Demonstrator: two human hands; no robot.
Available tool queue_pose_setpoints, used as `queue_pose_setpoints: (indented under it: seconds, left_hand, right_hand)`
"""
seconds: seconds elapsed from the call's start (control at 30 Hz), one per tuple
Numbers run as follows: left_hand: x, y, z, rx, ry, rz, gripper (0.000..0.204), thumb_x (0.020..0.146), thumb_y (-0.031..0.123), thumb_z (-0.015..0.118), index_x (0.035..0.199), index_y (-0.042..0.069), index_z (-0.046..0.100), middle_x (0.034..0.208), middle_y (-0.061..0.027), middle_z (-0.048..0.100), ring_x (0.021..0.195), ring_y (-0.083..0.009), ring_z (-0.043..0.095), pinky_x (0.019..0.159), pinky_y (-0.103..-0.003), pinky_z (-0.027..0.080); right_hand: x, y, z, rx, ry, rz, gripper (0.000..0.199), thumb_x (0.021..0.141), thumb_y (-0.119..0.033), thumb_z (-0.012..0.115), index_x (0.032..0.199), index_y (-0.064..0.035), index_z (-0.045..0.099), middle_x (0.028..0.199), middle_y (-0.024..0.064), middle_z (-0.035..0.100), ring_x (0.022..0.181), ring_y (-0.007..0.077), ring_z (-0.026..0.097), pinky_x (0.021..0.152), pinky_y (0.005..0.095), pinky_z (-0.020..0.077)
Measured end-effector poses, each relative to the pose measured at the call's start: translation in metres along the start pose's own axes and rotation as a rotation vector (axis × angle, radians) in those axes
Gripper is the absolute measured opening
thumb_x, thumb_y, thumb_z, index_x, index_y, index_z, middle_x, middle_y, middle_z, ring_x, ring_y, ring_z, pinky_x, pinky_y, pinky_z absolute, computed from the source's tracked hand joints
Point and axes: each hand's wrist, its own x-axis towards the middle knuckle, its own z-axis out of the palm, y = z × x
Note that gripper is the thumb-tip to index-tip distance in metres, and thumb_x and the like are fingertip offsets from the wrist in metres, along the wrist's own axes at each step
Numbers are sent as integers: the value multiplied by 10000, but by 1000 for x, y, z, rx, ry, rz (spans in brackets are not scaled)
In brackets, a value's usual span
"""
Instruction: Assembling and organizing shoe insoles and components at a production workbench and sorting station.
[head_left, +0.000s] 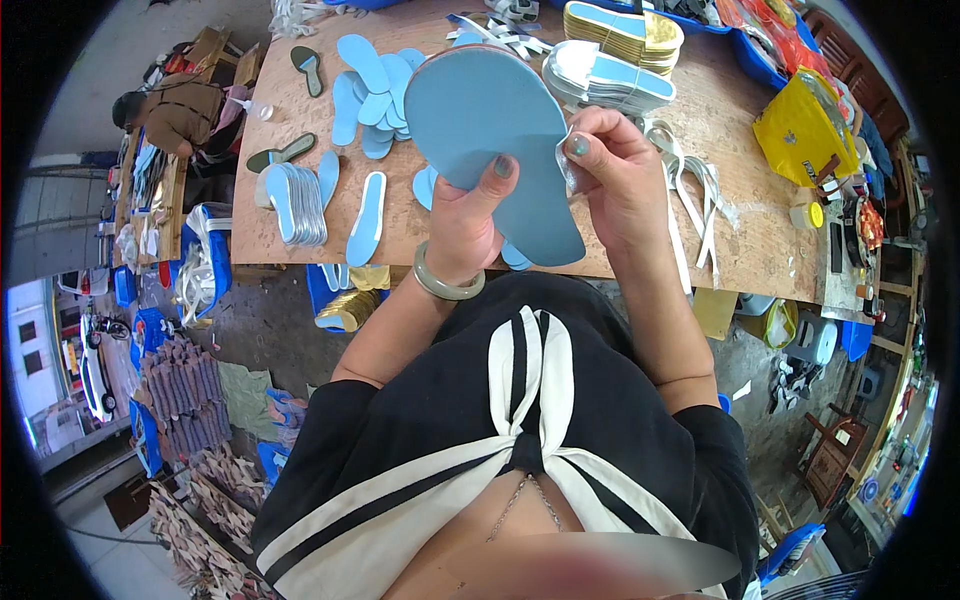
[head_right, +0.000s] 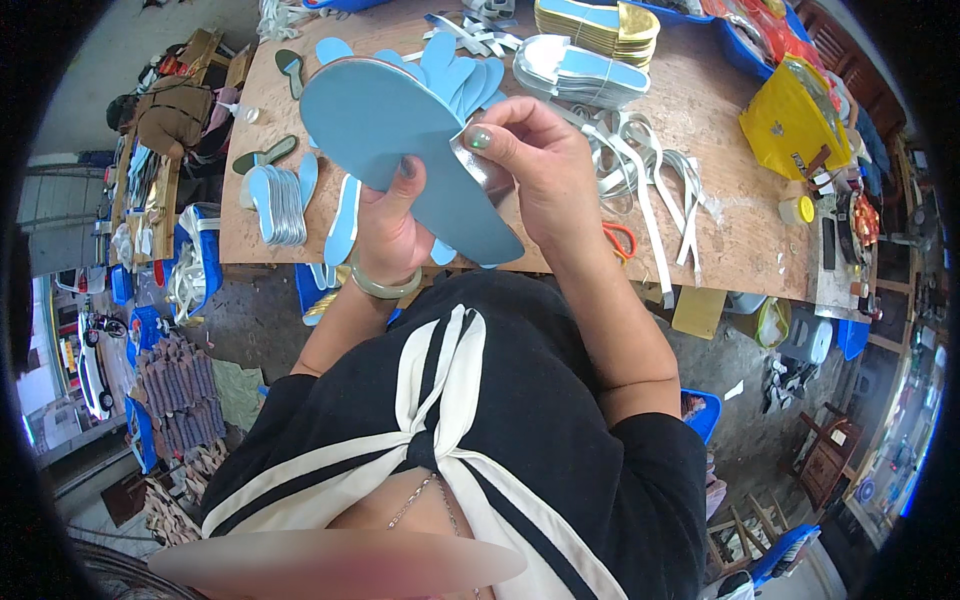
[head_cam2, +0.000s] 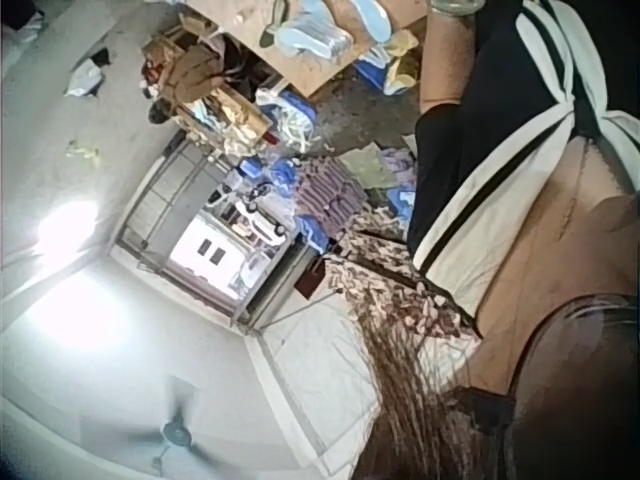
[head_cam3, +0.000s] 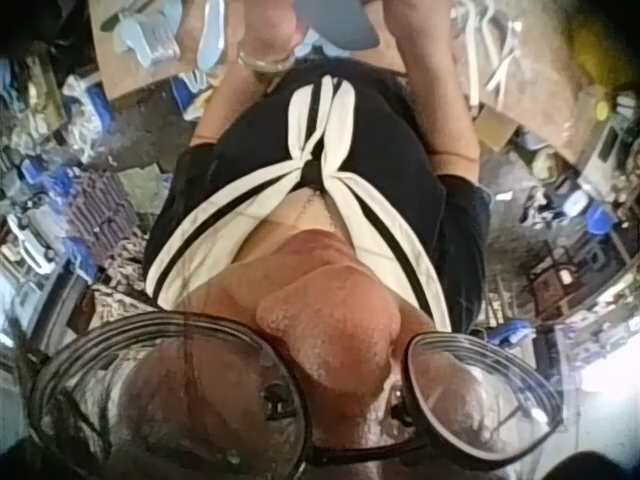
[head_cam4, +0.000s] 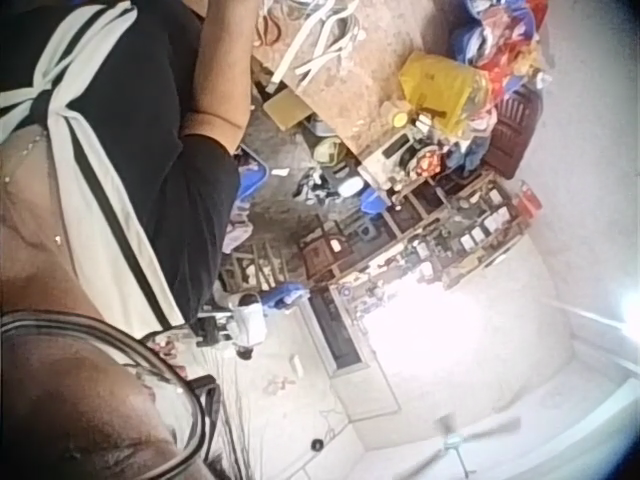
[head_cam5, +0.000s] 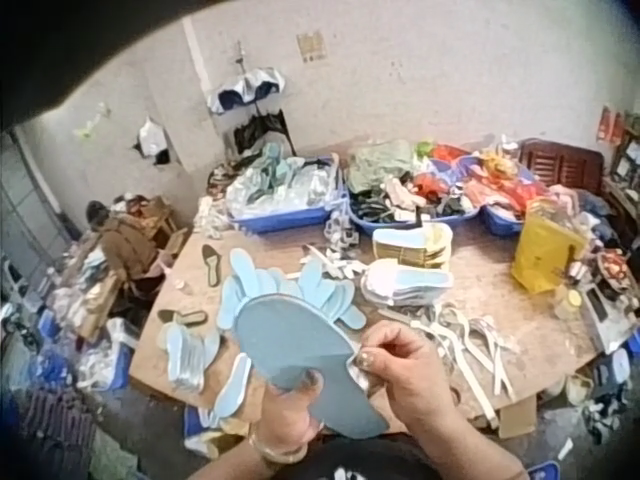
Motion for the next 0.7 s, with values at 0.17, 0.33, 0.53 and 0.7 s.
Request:
queue_pose_setpoints:
  seconds: [0.17,0.33,0.53,0.7]
  left_hand:
    - [-7,6,1,154,-25,57,302,909,139,563,1198,68,509,1120,-45,578,1033,-153,558,876,-323,458]
    - [-12,23,-1,605,-110,39,364,911,136,557,1250,47,461,1169,-63,557,1071,-154,539,887,-314,454]
    - [-2,12,4,-128,-50,-184,394,928,184,506,1276,11,444,1242,-88,524,1104,-161,523,924,-308,426]
    - [7,12,8,-171,-31,10,462,912,207,443,1317,-9,385,1299,-124,475,1178,-209,476,967,-344,393]
  right_hand:
    - [-13,-20,16,-428,-15,-239,91,819,-91,658,857,-11,678,768,7,584,693,96,566,594,234,464]
    - [-2,-18,3,-769,-160,-416,134,814,-101,629,870,15,666,764,35,562,737,127,533,628,259,421]
    - [5,13,21,-473,-23,-209,180,877,-155,599,934,3,662,830,19,602,742,73,533,643,216,428]
    - [-3,14,32,-356,117,-144,234,905,-168,584,1080,-22,639,861,10,644,772,51,556,657,206,453]
